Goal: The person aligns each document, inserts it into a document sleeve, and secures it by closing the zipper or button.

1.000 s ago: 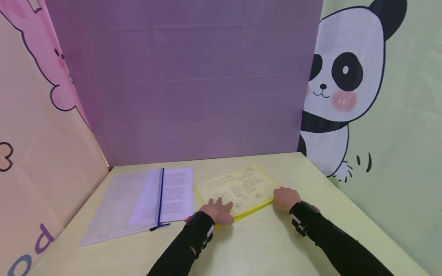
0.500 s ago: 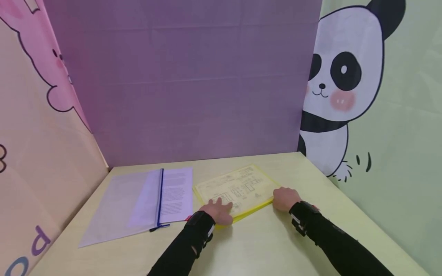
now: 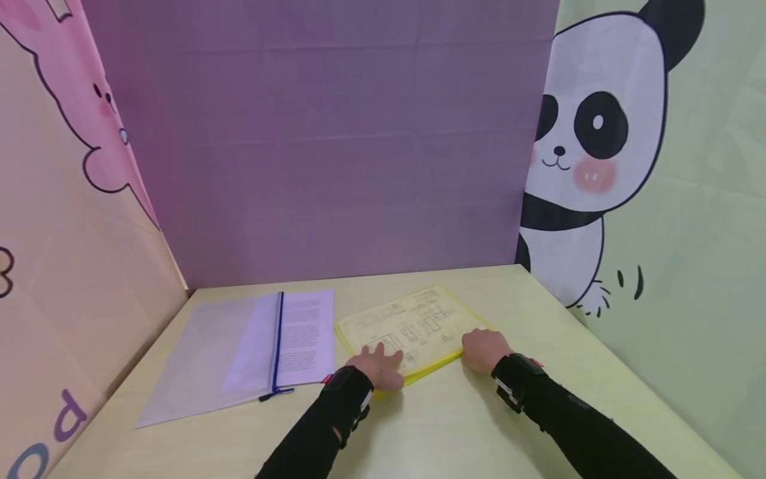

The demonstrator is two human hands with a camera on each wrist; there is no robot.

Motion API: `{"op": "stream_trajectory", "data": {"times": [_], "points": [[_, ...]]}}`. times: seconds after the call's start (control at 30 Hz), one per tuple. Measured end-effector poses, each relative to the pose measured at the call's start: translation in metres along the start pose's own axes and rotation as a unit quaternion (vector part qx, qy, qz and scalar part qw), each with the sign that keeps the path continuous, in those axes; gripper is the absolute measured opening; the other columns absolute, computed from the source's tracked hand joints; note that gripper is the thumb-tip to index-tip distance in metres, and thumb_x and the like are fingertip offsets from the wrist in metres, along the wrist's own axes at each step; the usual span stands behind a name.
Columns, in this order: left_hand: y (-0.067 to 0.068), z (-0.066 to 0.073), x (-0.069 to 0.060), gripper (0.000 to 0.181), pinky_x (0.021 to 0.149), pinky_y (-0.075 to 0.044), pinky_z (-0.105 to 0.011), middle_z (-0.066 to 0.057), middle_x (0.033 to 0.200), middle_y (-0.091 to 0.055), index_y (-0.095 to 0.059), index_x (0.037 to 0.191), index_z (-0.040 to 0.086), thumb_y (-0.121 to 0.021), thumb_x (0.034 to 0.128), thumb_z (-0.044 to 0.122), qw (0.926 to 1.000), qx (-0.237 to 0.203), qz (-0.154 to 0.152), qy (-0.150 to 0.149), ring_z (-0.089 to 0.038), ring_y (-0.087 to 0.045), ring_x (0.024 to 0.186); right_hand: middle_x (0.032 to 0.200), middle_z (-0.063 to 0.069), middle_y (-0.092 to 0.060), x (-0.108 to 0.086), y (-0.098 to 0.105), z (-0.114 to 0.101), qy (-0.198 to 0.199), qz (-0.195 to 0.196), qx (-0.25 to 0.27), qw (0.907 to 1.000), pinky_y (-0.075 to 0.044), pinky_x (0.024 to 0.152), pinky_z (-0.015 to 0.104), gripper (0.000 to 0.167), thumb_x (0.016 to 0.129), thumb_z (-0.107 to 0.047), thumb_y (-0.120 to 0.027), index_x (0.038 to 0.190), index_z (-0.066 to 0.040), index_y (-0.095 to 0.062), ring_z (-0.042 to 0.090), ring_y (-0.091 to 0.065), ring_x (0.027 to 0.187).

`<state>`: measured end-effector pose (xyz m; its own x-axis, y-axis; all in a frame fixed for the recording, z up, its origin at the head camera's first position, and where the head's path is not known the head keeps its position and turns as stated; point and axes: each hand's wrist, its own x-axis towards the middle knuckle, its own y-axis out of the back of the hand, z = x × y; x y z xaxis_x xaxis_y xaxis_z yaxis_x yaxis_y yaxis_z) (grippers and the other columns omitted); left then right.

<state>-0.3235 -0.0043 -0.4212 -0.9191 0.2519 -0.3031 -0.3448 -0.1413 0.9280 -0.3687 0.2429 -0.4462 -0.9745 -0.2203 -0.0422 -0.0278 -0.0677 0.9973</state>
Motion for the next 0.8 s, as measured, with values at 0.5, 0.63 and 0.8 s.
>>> {"op": "stream_trajectory", "data": {"times": [0.5, 0.63, 0.8], "points": [[0.000, 0.003, -0.008, 0.067, 0.113, -0.031, -0.061, -0.012, 0.164, -0.032, -0.045, 0.155, 0.028, -0.055, 0.0899, 0.038, 0.9996, -0.017, 0.019, -0.007, -0.040, -0.027, 0.149, 0.071, 0.009, -0.054, 0.006, -0.006, 0.000, 0.013, 0.011, 0.000, 0.9999, -0.047, 0.060, 0.042, 0.015, 0.094, -0.012, -0.063, 0.083, -0.003, -0.062, 0.026, -0.051, 0.063], [-0.001, 0.004, -0.007, 0.067, 0.113, -0.031, -0.061, -0.012, 0.163, -0.032, -0.045, 0.155, 0.028, -0.055, 0.0899, 0.039, 0.9996, -0.017, 0.021, -0.005, -0.040, -0.027, 0.149, 0.071, 0.009, -0.054, 0.004, -0.004, -0.013, 0.014, -0.002, 0.003, 0.9999, -0.047, 0.061, 0.042, 0.016, 0.095, -0.013, -0.062, 0.082, -0.003, -0.062, 0.026, -0.051, 0.063], [-0.003, 0.005, -0.007, 0.067, 0.113, -0.031, -0.060, -0.012, 0.163, -0.032, -0.045, 0.155, 0.028, -0.055, 0.0900, 0.040, 0.9996, -0.019, 0.021, 0.000, -0.040, -0.027, 0.149, 0.067, 0.008, -0.053, 0.004, -0.005, -0.022, 0.011, -0.002, -0.015, 0.9998, -0.046, 0.059, 0.041, 0.020, 0.096, -0.013, -0.062, 0.078, -0.005, -0.060, 0.025, -0.050, 0.060]]}}
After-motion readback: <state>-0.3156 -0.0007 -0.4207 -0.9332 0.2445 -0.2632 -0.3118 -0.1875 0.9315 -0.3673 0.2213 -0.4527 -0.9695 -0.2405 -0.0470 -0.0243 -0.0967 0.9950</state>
